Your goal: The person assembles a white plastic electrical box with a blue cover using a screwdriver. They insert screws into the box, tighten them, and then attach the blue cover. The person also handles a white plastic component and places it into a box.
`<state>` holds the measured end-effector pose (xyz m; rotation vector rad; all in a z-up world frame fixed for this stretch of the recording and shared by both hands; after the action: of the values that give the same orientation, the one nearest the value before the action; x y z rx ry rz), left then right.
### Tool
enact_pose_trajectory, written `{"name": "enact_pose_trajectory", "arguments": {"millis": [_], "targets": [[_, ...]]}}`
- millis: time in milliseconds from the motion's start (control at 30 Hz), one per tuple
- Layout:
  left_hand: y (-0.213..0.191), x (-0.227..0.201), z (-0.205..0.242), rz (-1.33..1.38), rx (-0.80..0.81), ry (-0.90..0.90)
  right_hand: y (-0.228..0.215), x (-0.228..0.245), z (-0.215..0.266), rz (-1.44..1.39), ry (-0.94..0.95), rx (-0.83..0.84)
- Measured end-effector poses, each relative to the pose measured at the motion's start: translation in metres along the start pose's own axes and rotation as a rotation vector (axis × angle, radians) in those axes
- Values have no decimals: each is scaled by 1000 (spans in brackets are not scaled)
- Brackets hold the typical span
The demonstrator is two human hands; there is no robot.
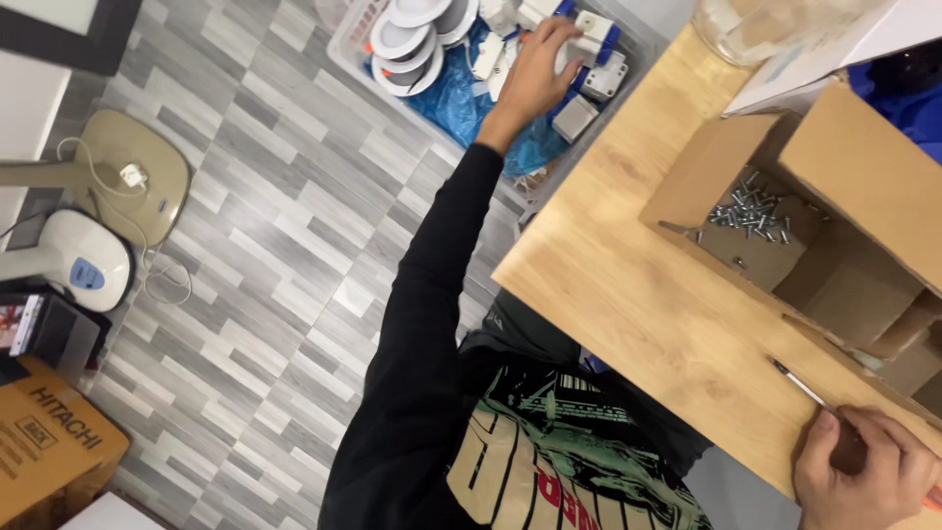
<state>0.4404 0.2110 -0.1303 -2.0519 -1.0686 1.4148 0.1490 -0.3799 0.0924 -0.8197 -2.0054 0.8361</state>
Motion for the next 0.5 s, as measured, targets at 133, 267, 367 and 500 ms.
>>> {"name": "enact_pose_trajectory", "arguments": {"millis": [133, 267, 367, 500], "targets": [[56, 34, -29, -239, 119, 34, -4, 7, -9, 71, 13, 15], [73, 46, -30, -485, 157, 35, -8, 19, -18, 121, 65, 60], [50, 23, -26, -490, 100, 135, -11, 16, -23, 98, 93, 71], [25, -3, -15, -534, 102, 178, -11, 10, -32, 82, 98, 68]]}}
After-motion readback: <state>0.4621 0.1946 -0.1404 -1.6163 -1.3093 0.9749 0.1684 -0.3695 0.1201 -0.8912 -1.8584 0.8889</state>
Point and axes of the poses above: each hand's wrist, its own z-axis away from the middle knuckle, its own y-axis out of the palm, x = y × z, the point moved 2 cm from there along -z, towards the middle knuckle, and after that the axes turned 9 degrees about -z, right-handed, at the moved point
